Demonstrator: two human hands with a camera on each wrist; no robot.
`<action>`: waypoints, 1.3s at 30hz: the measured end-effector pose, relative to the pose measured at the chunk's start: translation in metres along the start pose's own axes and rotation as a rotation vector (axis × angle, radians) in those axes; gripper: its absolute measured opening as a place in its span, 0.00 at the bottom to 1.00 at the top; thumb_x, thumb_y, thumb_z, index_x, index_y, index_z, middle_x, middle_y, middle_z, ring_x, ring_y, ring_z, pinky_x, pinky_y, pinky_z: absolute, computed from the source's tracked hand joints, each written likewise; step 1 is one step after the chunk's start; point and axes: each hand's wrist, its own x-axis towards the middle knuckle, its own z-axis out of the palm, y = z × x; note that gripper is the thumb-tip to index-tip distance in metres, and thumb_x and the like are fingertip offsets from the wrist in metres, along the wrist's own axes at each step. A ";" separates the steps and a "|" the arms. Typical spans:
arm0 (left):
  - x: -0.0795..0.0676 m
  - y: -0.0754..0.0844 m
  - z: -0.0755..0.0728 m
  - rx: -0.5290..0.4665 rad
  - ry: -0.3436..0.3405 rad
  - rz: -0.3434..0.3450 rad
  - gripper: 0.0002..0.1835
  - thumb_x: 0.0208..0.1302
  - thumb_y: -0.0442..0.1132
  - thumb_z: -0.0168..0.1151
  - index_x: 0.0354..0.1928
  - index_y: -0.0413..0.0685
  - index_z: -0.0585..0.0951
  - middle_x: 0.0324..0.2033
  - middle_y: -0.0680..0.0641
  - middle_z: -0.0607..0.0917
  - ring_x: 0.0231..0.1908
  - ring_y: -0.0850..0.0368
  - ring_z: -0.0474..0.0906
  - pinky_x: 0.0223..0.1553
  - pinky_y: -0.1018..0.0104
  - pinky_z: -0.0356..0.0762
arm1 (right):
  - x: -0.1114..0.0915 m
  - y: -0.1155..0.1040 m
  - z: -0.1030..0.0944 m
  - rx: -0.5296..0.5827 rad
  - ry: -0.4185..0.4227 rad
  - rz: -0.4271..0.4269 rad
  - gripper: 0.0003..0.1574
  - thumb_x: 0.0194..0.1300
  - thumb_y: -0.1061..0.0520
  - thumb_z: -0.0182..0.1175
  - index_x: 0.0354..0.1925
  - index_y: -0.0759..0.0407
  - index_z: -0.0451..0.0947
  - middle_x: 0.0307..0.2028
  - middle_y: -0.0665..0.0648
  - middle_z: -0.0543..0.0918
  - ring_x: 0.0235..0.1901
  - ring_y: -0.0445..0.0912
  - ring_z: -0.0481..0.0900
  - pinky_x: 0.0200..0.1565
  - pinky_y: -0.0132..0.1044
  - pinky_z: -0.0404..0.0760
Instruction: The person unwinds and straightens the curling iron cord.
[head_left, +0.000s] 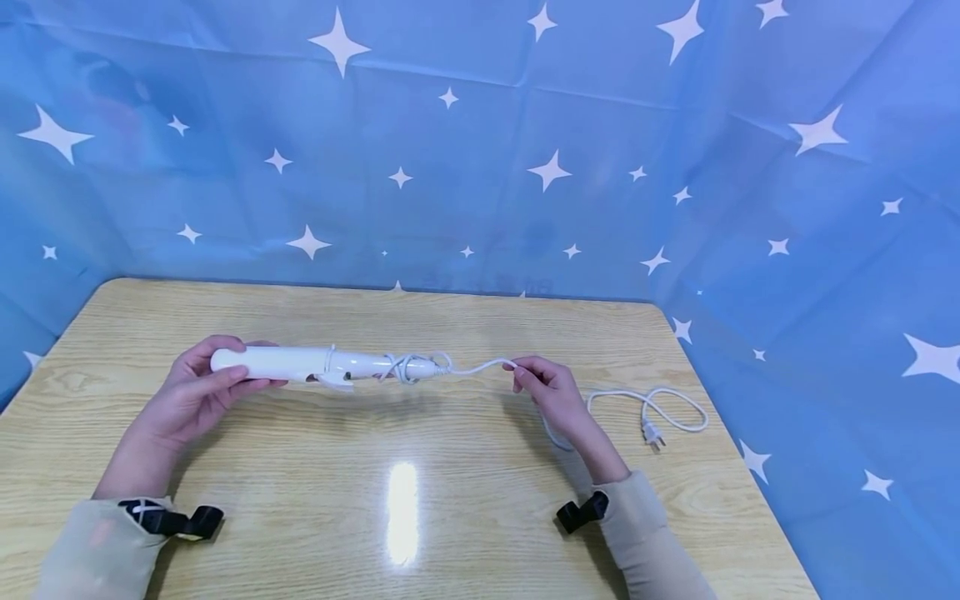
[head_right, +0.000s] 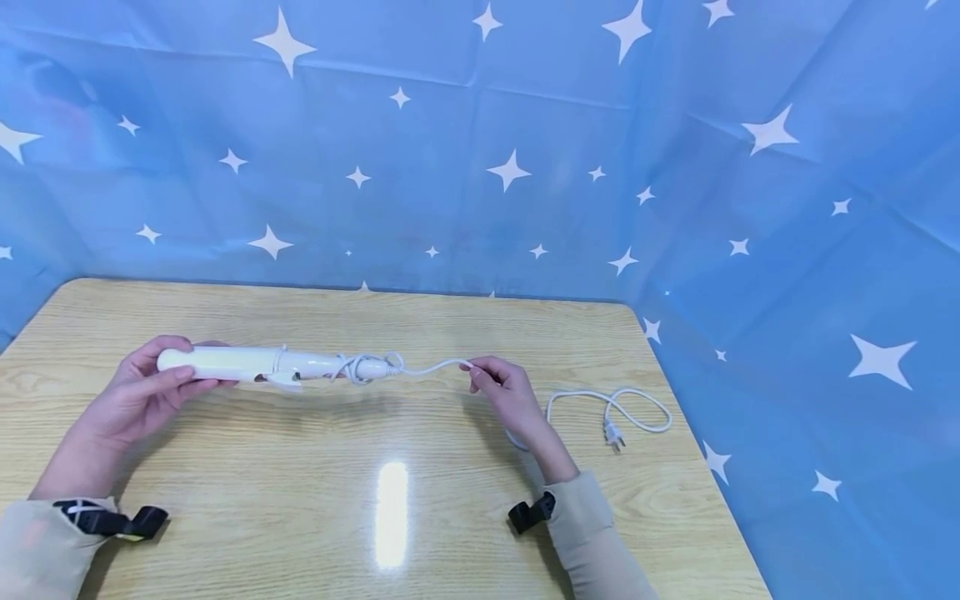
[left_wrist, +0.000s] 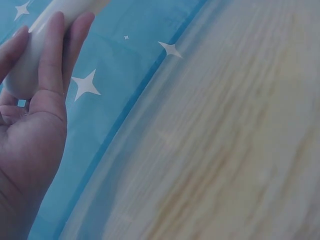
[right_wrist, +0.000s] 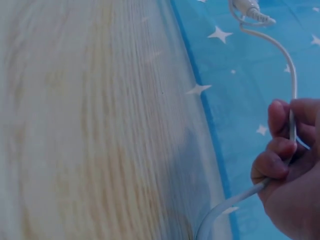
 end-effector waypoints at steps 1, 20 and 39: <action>0.000 0.000 0.000 -0.009 0.001 0.000 0.27 0.71 0.11 0.32 0.57 0.29 0.78 0.61 0.29 0.77 0.59 0.32 0.77 0.59 0.48 0.80 | 0.000 0.000 0.000 0.000 0.002 0.000 0.16 0.80 0.61 0.53 0.54 0.71 0.82 0.32 0.62 0.81 0.18 0.40 0.60 0.19 0.27 0.60; 0.001 0.000 0.001 0.018 0.015 -0.029 0.26 0.72 0.12 0.33 0.56 0.32 0.80 0.60 0.32 0.78 0.56 0.32 0.80 0.58 0.50 0.81 | 0.002 -0.006 -0.006 0.056 -0.103 -0.086 0.24 0.85 0.58 0.43 0.58 0.76 0.75 0.36 0.71 0.82 0.26 0.52 0.76 0.23 0.36 0.79; 0.008 -0.011 0.004 0.049 -0.032 -0.064 0.27 0.70 0.11 0.33 0.55 0.34 0.80 0.61 0.32 0.78 0.59 0.36 0.79 0.59 0.50 0.81 | 0.006 -0.022 0.025 -0.212 0.043 -0.369 0.12 0.75 0.65 0.57 0.52 0.62 0.83 0.49 0.58 0.84 0.48 0.49 0.77 0.48 0.40 0.80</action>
